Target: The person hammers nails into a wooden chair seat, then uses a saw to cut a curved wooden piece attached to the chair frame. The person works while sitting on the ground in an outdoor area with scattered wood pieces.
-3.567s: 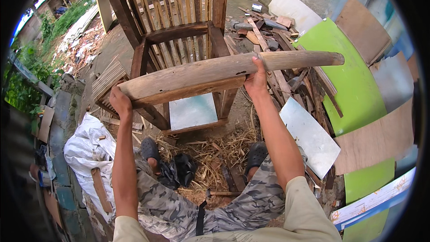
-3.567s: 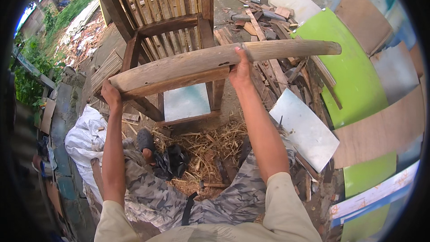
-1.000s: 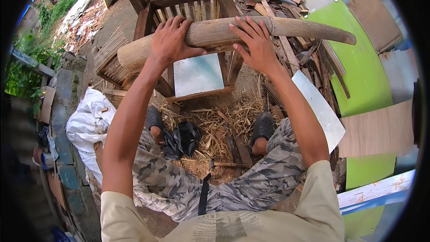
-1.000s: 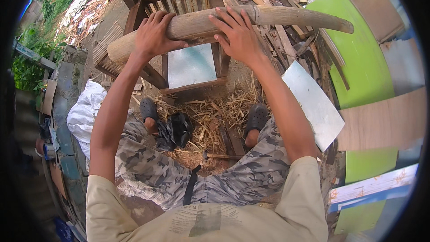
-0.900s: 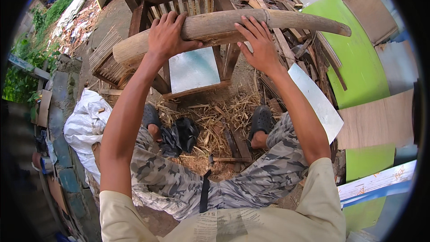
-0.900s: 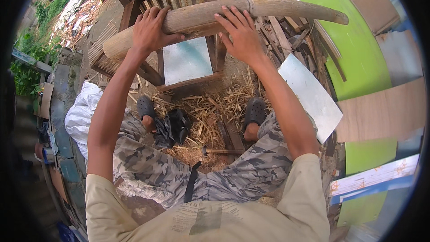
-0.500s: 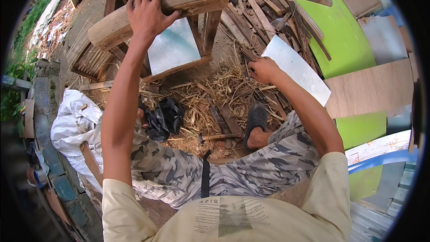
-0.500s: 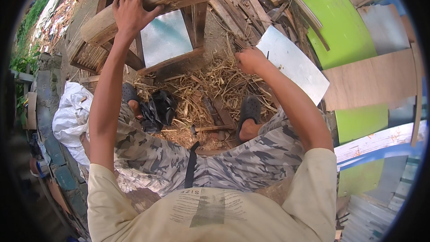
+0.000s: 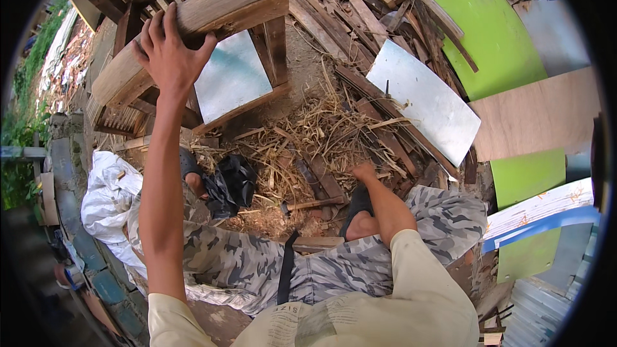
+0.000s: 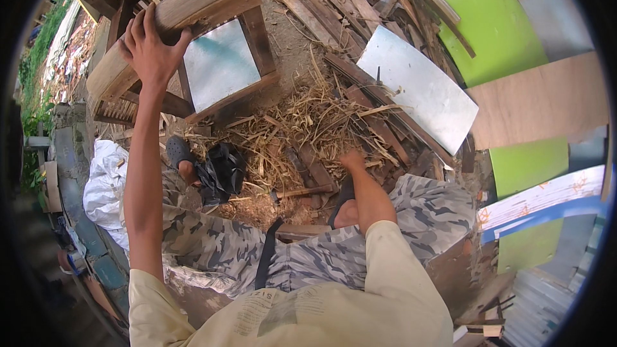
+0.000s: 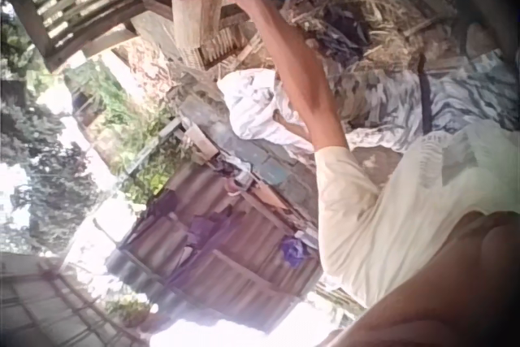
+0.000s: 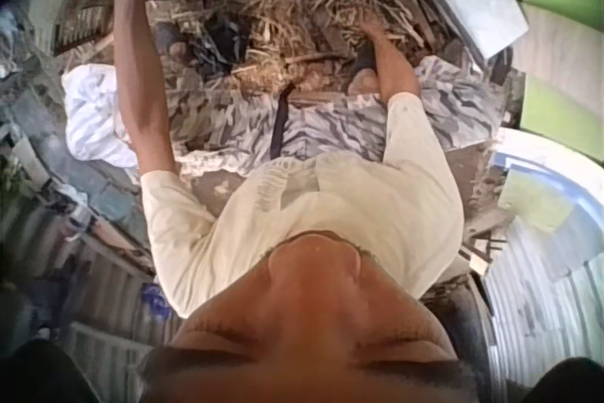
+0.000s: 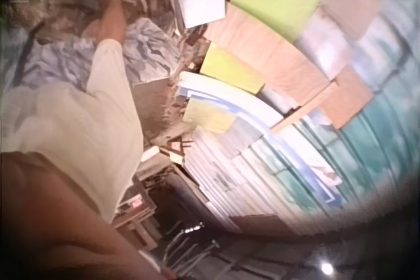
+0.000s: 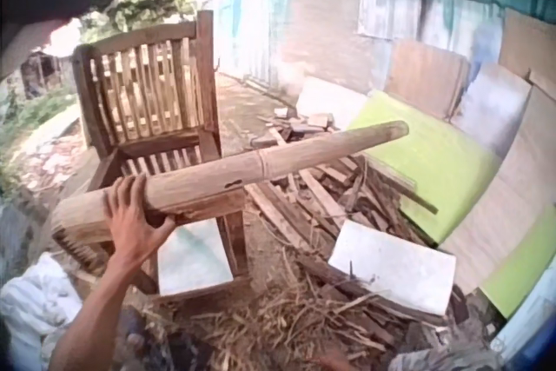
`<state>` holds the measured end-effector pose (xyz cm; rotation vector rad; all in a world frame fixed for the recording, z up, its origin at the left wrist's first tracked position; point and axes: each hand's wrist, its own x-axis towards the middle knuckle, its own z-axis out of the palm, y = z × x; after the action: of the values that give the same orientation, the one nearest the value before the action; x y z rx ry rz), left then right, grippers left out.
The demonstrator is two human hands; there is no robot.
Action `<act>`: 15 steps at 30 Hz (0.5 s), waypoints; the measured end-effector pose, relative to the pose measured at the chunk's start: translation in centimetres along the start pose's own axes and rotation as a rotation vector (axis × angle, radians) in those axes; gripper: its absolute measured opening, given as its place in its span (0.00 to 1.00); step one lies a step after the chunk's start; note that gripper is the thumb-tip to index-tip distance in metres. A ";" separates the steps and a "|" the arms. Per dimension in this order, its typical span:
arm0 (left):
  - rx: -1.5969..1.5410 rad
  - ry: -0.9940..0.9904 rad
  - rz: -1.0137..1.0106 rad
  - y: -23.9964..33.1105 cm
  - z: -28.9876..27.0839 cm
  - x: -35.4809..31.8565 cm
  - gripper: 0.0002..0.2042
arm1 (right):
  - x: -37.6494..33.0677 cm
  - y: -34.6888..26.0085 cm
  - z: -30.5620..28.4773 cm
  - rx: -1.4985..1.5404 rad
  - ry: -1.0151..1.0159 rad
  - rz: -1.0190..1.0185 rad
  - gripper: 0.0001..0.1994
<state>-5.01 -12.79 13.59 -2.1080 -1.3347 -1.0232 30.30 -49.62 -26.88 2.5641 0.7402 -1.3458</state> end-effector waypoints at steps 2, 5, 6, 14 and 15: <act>0.043 -0.009 0.007 -1.3 -0.3 -0.6 0.44 | 0.0 1.0 -0.2 0.171 0.102 0.241 0.47; 0.120 -0.012 0.013 -3.3 -1.4 -1.4 0.44 | -2.4 0.1 -1.7 0.455 0.264 0.584 0.51; 0.114 -0.014 0.022 -3.0 -1.3 -1.3 0.44 | -1.5 2.1 -2.0 0.594 0.307 0.689 0.51; 0.105 -0.011 0.026 -2.2 -1.0 -1.1 0.44 | 1.3 7.5 -2.5 0.723 0.178 0.557 0.26; 0.121 -0.023 0.026 -2.9 -1.5 -1.3 0.44 | -0.5 5.6 -2.9 0.831 0.220 0.520 0.26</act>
<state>-8.46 -13.31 13.40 -2.0478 -1.3417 -0.8874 34.95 -53.68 -25.26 3.1856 -0.6006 -1.3712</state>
